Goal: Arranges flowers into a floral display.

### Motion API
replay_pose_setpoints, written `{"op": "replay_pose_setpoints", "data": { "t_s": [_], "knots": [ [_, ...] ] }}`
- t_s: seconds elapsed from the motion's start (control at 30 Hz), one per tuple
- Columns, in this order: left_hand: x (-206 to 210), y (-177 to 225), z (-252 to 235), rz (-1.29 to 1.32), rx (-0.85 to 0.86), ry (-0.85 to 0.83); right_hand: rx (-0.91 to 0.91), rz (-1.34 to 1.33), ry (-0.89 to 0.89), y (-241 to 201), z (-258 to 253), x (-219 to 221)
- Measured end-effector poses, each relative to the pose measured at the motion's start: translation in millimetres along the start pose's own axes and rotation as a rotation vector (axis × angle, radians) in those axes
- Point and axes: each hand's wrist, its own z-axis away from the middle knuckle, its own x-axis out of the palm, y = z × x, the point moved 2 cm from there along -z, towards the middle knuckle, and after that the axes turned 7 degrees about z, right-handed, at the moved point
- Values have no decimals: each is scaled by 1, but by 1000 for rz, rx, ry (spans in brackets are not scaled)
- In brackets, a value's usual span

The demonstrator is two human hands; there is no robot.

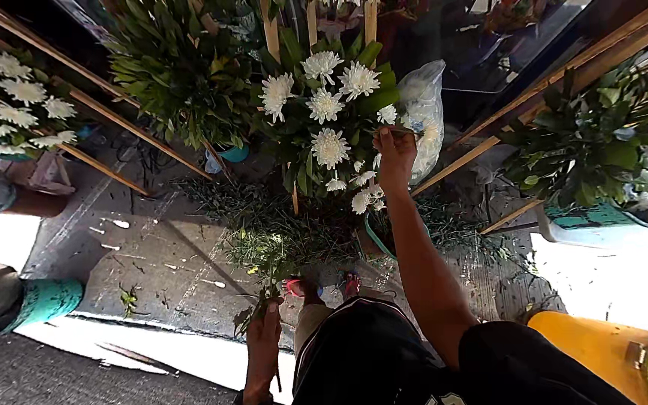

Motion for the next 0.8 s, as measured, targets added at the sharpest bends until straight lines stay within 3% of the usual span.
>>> {"op": "replay_pose_setpoints", "data": {
  "t_s": [0.13, 0.23, 0.33, 0.47, 0.57, 0.67, 0.8],
  "knots": [
    [-1, 3, -2, -9, 2, 50, -51, 579, -20, -5, -36, 43],
    [-4, 5, -4, -18, -5, 50, 139, 943, -157, 9, -53, 69],
    [-9, 4, -5, -26, -11, 60, 274, 986, -187, 23, -66, 77],
    [-16, -2, -5, -20, -44, 86, 238, 1000, -182, 22, -67, 76],
    [-19, -2, -6, -32, -62, 91, 148, 828, 2, 12, -58, 58],
    [-23, -1, -8, -37, -65, 85, 196, 632, 175, 22, -59, 35],
    [-23, -2, -15, -75, -70, 55, 215, 700, 22, 39, -76, 44]
  ]
}}
